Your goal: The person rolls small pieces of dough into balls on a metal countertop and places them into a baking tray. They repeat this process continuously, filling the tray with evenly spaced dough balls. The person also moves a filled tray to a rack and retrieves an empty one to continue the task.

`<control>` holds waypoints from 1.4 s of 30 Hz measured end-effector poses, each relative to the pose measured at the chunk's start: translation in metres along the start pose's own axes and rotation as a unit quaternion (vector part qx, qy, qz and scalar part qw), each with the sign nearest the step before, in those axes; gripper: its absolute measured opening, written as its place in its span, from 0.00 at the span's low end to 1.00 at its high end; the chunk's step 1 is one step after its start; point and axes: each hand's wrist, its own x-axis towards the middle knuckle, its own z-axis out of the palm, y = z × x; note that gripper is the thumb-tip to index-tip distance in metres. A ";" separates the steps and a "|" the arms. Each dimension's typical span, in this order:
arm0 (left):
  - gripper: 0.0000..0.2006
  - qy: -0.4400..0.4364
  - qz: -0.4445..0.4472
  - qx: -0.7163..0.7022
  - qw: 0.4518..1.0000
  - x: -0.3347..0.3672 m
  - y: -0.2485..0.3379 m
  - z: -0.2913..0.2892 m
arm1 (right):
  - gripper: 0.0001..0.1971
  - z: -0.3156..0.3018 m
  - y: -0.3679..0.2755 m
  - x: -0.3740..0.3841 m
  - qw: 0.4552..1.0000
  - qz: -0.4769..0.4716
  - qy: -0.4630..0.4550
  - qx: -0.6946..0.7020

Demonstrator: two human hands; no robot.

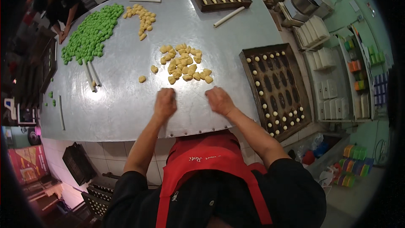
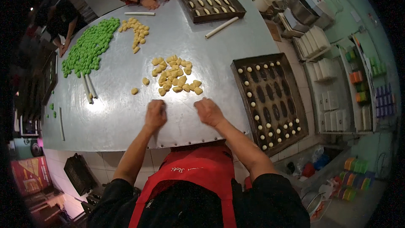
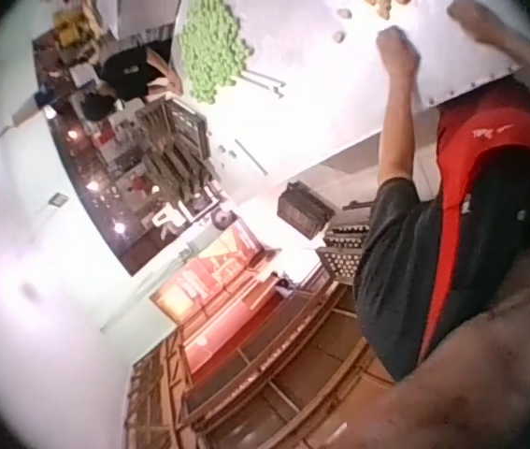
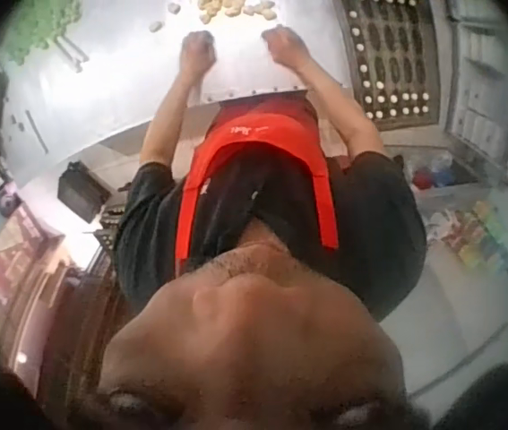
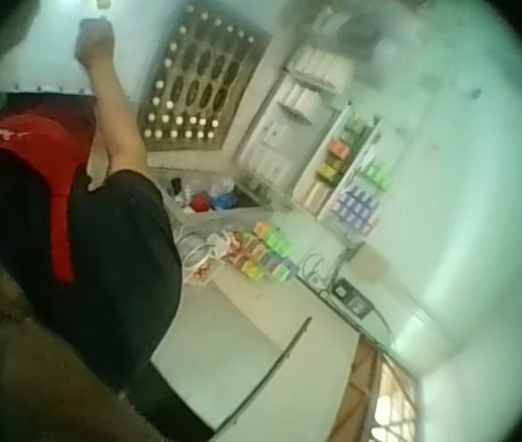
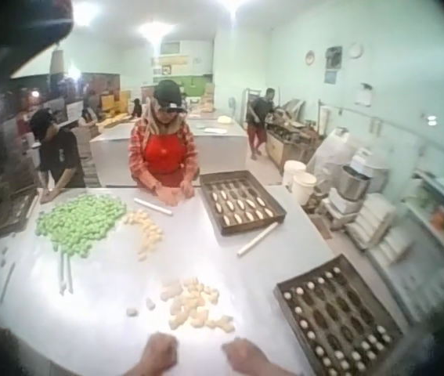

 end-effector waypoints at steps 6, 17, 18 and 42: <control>0.06 0.027 -0.112 0.074 0.991 -0.093 0.008 -0.047 | 0.10 -0.045 -0.027 -0.075 0.992 0.109 0.038 -0.056; 0.08 -0.070 -0.273 -0.224 0.933 -0.039 0.150 0.057 | 0.12 -0.167 -0.041 -0.111 0.851 0.431 0.075 0.290; 0.10 -0.105 -0.222 -0.190 0.950 -0.010 0.184 0.069 | 0.12 -0.188 -0.028 -0.127 0.871 0.415 0.107 0.239; 0.27 -0.089 0.080 -0.118 0.986 0.079 0.386 0.204 | 0.11 -0.280 0.131 -0.265 0.918 0.380 0.034 -0.105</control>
